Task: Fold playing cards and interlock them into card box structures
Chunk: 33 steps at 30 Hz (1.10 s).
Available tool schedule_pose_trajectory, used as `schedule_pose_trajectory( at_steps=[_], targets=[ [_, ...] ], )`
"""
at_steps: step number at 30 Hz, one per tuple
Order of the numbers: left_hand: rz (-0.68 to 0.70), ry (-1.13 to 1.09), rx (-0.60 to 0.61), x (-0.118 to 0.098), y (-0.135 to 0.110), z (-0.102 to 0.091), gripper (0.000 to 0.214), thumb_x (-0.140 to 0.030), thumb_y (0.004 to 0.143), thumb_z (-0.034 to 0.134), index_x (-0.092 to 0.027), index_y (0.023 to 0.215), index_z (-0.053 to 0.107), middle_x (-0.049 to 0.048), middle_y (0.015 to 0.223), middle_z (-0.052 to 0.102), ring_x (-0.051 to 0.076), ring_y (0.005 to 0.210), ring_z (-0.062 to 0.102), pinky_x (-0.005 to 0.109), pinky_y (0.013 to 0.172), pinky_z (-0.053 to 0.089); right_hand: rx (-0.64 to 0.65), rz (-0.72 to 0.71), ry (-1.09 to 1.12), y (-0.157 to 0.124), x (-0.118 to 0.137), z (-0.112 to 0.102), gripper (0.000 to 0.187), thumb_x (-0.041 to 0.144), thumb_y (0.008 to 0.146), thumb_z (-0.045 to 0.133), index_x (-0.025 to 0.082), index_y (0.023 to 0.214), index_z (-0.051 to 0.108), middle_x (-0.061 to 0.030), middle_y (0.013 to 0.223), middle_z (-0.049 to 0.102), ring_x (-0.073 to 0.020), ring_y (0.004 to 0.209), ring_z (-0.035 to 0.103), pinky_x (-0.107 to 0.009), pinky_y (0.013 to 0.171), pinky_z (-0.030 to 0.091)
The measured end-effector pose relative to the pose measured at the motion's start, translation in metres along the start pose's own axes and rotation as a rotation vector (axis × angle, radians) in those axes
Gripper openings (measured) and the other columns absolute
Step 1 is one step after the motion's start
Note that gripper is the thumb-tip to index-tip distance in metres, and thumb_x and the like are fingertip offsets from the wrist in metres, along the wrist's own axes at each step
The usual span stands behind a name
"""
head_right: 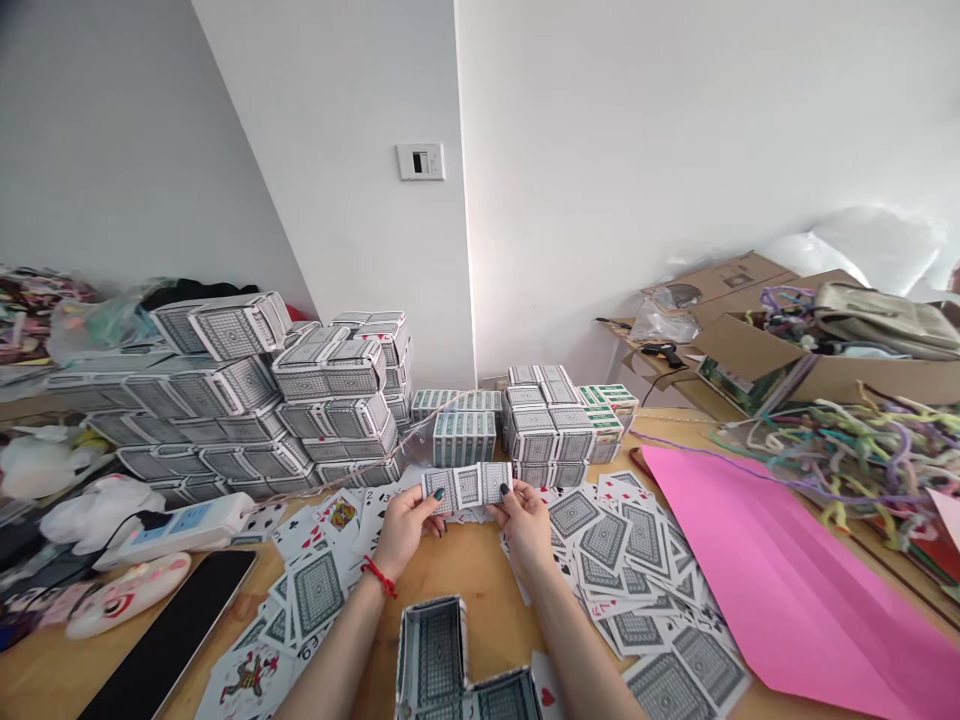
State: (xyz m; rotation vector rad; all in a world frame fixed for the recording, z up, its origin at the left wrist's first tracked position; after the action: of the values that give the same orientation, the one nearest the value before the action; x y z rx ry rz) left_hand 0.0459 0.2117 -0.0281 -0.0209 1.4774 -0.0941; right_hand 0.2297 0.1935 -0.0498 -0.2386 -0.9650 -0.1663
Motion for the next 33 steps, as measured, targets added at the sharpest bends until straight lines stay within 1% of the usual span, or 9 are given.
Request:
schedule_pose_trajectory(
  at_steps=[6, 10, 13, 16, 19, 22, 25, 29, 33],
  targets=[
    [0.003, 0.078, 0.012, 0.004, -0.001, 0.003, 0.020, -0.035, 0.070, 0.054, -0.018, 0.060, 0.047, -0.0031, 0.044, 0.058, 0.009, 0.031, 0.046, 0.019, 0.033, 0.030, 0.119, 0.047, -0.044, -0.003, -0.007, 0.014, 0.036, 0.038, 0.063, 0.072, 0.019, 0.087, 0.055, 0.0001, 0.073, 0.067, -0.0160, 0.065, 0.066, -0.030, 0.062, 0.055],
    [0.019, 0.108, 0.008, 0.006, -0.001, 0.004, 0.027, -0.038, 0.074, 0.050, -0.020, 0.057, 0.039, -0.0041, 0.041, 0.055, 0.008, 0.029, 0.044, 0.018, 0.033, 0.029, 0.167, 0.050, -0.076, -0.008, -0.007, 0.022, 0.055, 0.039, 0.063, 0.071, 0.021, 0.111, 0.051, -0.0003, 0.078, 0.068, -0.0190, 0.065, 0.067, -0.033, 0.059, 0.055],
    [0.023, 0.117, 0.019, 0.007, -0.001, 0.005, 0.027, -0.040, 0.076, 0.047, -0.020, 0.059, 0.038, -0.0043, 0.040, 0.054, 0.008, 0.029, 0.044, 0.018, 0.032, 0.029, 0.189, 0.067, -0.115, -0.010, -0.007, 0.026, 0.059, 0.038, 0.064, 0.068, 0.021, 0.117, 0.049, -0.0011, 0.082, 0.068, -0.0194, 0.065, 0.067, -0.032, 0.057, 0.055],
    [0.023, 0.127, 0.037, 0.007, -0.001, 0.005, 0.029, -0.043, 0.076, 0.046, -0.020, 0.061, 0.038, -0.0042, 0.040, 0.054, 0.009, 0.029, 0.044, 0.018, 0.032, 0.028, 0.205, 0.061, -0.162, -0.012, -0.004, 0.028, 0.057, 0.037, 0.066, 0.067, 0.022, 0.118, 0.050, -0.0013, 0.085, 0.068, -0.0185, 0.062, 0.067, -0.032, 0.055, 0.055],
    [0.025, 0.141, 0.047, 0.007, -0.001, 0.005, 0.030, -0.045, 0.076, 0.046, -0.021, 0.061, 0.038, -0.0049, 0.039, 0.052, 0.009, 0.028, 0.043, 0.018, 0.032, 0.026, 0.226, 0.036, -0.204, -0.014, 0.000, 0.030, 0.058, 0.038, 0.066, 0.067, 0.021, 0.119, 0.050, -0.0007, 0.080, 0.068, -0.0194, 0.060, 0.067, -0.033, 0.053, 0.055],
    [0.038, 0.163, 0.038, 0.006, -0.002, 0.003, 0.030, -0.043, 0.077, 0.046, -0.021, 0.059, 0.036, -0.0063, 0.037, 0.049, 0.008, 0.028, 0.040, 0.018, 0.032, 0.025, 0.243, 0.022, -0.267, -0.017, 0.001, 0.031, 0.062, 0.041, 0.067, 0.065, 0.017, 0.122, 0.047, -0.0002, 0.073, 0.068, -0.0210, 0.059, 0.066, -0.034, 0.052, 0.055],
    [0.054, 0.182, 0.022, 0.006, -0.004, 0.003, 0.029, -0.040, 0.078, 0.045, -0.021, 0.058, 0.035, -0.0072, 0.035, 0.046, 0.007, 0.028, 0.038, 0.018, 0.033, 0.026, 0.236, -0.003, -0.327, -0.017, 0.001, 0.030, 0.063, 0.045, 0.069, 0.063, 0.016, 0.122, 0.045, -0.0010, 0.073, 0.067, -0.0223, 0.059, 0.067, -0.035, 0.053, 0.056],
    [0.062, 0.189, 0.018, 0.007, -0.005, 0.004, 0.028, -0.039, 0.079, 0.044, -0.021, 0.059, 0.035, -0.0073, 0.036, 0.046, 0.007, 0.029, 0.038, 0.018, 0.034, 0.027, 0.250, -0.034, -0.410, -0.015, -0.003, 0.030, 0.055, 0.046, 0.070, 0.061, 0.017, 0.115, 0.044, -0.0006, 0.067, 0.066, -0.0226, 0.058, 0.067, -0.036, 0.054, 0.056],
    [0.054, 0.171, 0.038, 0.009, -0.005, 0.010, 0.028, -0.041, 0.079, 0.044, -0.022, 0.060, 0.033, -0.0070, 0.038, 0.047, 0.009, 0.031, 0.043, 0.019, 0.034, 0.029, 0.267, -0.037, -0.450, -0.016, -0.008, 0.032, 0.041, 0.043, 0.073, 0.059, 0.021, 0.103, 0.041, 0.0033, 0.058, 0.061, -0.0213, 0.054, 0.067, -0.035, 0.053, 0.056]
  ],
)
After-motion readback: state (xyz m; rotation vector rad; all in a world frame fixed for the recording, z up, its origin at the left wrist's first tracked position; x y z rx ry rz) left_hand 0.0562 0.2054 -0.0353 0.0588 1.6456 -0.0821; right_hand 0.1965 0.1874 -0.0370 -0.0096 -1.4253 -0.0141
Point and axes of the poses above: each hand's wrist, its own y-axis towards the middle knuckle, its own z-axis out of the palm, x = y × z, the point moved 10 cm from there along y, towards the middle knuckle
